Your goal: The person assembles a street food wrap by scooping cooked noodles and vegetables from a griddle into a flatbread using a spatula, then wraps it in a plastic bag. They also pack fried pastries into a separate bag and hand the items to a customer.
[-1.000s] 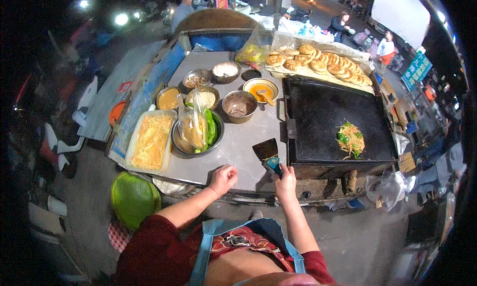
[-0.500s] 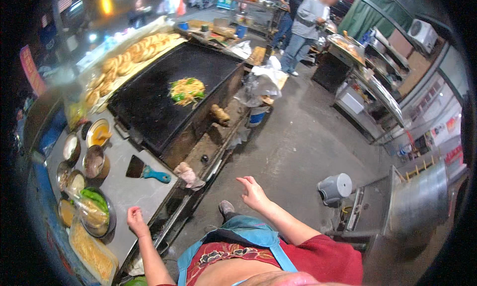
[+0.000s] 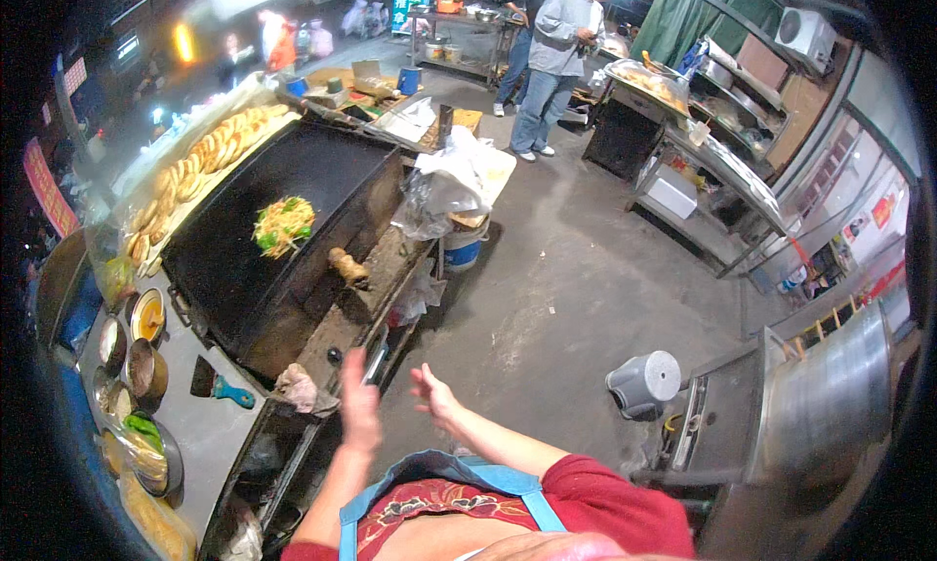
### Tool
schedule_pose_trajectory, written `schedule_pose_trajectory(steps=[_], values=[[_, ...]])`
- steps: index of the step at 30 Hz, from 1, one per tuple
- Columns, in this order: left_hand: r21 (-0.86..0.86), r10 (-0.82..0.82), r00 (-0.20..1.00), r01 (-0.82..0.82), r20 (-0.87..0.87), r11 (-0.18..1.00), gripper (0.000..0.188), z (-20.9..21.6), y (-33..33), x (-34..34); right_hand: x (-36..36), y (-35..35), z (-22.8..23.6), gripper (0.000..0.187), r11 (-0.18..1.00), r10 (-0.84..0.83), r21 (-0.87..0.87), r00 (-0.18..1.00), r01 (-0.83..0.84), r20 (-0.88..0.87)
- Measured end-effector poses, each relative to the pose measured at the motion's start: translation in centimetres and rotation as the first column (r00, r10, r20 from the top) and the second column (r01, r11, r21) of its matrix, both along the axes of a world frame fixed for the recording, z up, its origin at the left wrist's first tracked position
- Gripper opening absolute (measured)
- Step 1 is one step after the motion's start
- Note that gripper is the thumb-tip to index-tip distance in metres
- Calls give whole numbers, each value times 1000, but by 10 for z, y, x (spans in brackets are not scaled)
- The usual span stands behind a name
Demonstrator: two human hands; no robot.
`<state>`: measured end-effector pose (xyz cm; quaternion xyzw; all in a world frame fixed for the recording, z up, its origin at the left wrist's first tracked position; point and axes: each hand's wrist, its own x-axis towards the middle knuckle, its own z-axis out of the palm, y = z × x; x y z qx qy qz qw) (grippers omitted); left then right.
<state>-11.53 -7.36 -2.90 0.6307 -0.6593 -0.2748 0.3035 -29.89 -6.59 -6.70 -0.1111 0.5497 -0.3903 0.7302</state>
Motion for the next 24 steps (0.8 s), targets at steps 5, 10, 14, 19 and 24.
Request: schedule_pose_trajectory(steps=[5, 10, 14, 19, 24], values=[[345, 100, 876, 79, -472, 935, 45, -79, -15, -98, -50, 0, 52, 65, 951, -41, -264, 913, 160, 405], [448, 48, 999, -54, 25, 893, 41, -114, -12, -87, -184, 32, 31, 51, 935, -155, -333, 986, 124, -69], [535, 195, 978, -130, -67, 835, 37, -131, 11, -78, -266, 102, -38, 43, 940, -332, 11, 925, 340, -185], [558, 381, 918, -261, -108, 788, 30, -170, 20, -49, -322, 156, -98, 33, 887, -330, 190, 864, 422, -380], [677, 524, 831, -279, -185, 681, 20, -197, 26, -31, -329, 80, -99, 37, 935, -326, -20, 838, 353, -438]])
